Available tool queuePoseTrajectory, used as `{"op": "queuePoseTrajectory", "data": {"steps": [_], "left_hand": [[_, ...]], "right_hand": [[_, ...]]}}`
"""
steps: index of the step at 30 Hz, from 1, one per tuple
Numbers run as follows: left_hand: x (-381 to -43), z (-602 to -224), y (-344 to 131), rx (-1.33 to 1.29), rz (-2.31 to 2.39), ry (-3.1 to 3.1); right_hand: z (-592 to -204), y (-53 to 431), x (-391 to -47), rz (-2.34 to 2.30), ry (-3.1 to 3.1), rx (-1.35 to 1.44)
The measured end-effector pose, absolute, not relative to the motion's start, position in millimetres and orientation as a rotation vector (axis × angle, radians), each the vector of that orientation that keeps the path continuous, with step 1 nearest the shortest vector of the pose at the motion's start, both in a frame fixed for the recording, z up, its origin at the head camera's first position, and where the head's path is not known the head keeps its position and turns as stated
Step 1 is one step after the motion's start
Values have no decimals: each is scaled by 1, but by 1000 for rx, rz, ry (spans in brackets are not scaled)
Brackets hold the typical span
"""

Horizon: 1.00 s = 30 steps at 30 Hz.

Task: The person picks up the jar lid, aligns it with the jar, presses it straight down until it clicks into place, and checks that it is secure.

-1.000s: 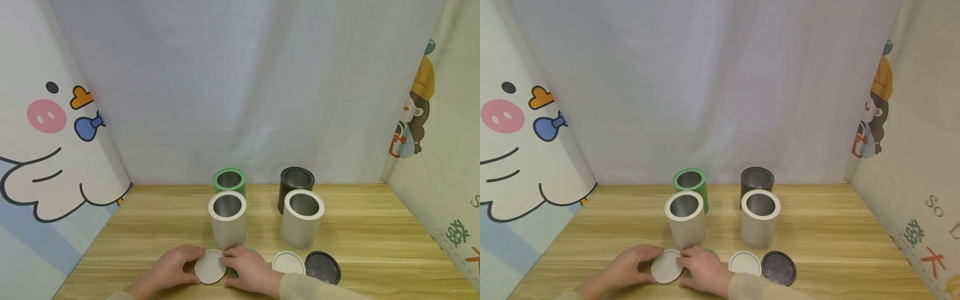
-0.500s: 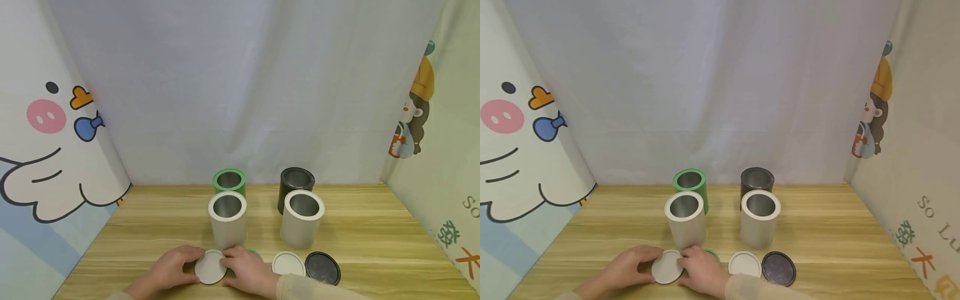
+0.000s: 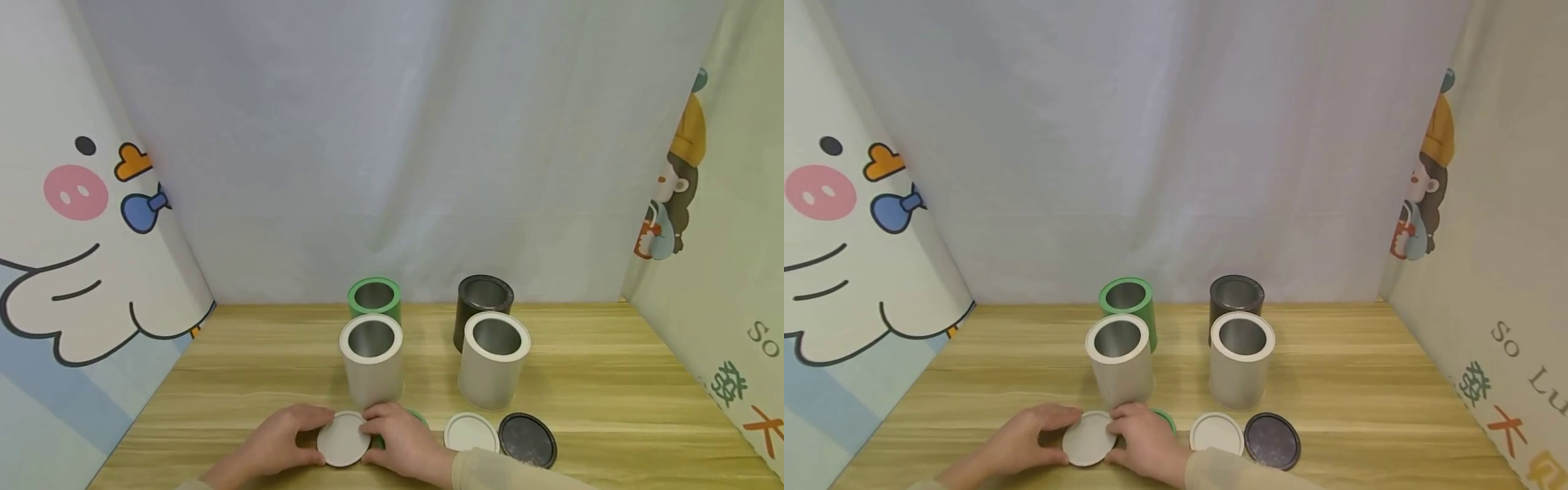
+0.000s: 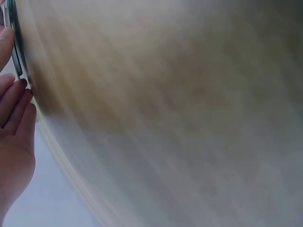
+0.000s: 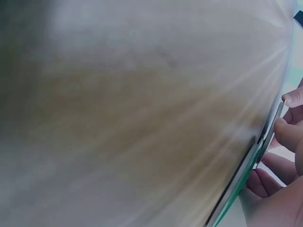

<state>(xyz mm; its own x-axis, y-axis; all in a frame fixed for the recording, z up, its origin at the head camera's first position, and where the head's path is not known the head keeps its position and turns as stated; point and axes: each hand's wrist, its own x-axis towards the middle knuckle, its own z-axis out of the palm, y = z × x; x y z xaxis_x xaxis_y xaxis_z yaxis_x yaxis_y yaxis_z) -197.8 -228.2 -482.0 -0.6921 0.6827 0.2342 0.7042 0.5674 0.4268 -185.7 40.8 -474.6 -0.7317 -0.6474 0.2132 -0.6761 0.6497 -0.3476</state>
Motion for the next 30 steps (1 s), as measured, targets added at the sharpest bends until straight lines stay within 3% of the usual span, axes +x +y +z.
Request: {"op": "queuePoseTrajectory", "data": {"steps": [30], "left_hand": [[-194,-444,-206,-1150,-958,-2466]], "right_hand": [[-454,74,-182,1161,-2505,1080]]}}
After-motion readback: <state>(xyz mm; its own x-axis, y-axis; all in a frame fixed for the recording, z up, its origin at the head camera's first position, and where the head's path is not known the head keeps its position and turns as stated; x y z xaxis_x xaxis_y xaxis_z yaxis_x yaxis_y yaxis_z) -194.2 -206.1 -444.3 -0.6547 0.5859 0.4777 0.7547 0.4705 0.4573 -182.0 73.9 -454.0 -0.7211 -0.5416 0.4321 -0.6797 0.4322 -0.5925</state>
